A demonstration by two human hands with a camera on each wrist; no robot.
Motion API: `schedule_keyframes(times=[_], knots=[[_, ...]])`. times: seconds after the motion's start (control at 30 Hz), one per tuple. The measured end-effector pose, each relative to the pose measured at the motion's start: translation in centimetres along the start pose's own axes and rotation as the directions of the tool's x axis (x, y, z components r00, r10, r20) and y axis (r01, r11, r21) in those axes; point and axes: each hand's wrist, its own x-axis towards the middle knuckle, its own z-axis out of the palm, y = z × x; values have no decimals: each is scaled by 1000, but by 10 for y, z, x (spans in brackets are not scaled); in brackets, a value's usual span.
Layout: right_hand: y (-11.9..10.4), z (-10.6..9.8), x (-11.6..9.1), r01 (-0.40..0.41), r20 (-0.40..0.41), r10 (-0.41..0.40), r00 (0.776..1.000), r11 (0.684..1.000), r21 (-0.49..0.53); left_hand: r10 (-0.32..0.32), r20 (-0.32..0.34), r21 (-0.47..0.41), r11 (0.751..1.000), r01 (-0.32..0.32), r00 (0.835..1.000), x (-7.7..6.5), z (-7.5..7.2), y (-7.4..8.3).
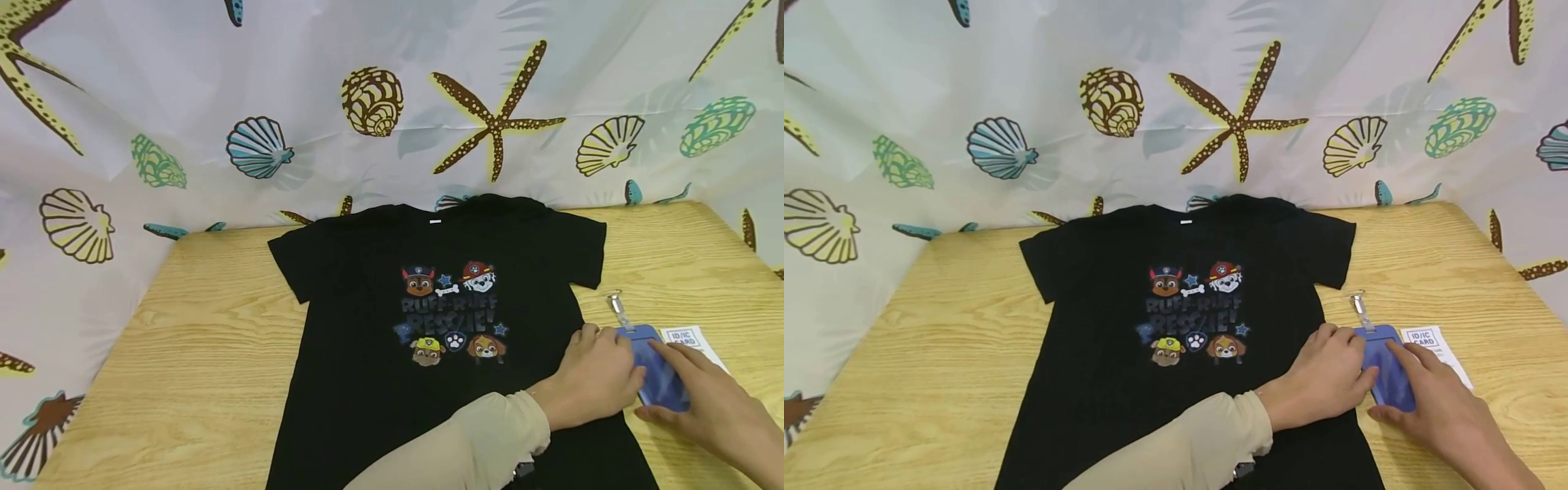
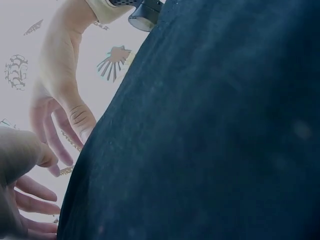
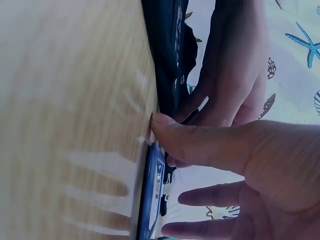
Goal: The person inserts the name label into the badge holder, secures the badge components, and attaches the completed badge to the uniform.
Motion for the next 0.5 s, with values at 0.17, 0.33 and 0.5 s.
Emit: schedule_keyframes(times=[0.17,0.33,0.5], knots=[[-1,-2,1,-37,47,36,998,999,12,-15,-25,-2,1000,15,1000,3,3,3],[-1,-4,1,-47,34,47,998,999,4,-44,-41,-18,999,43,998,5,6,5],[1,-6,1,-64,29,64,998,998,-20,-62,-28,-46,997,61,998,6,8,9]])
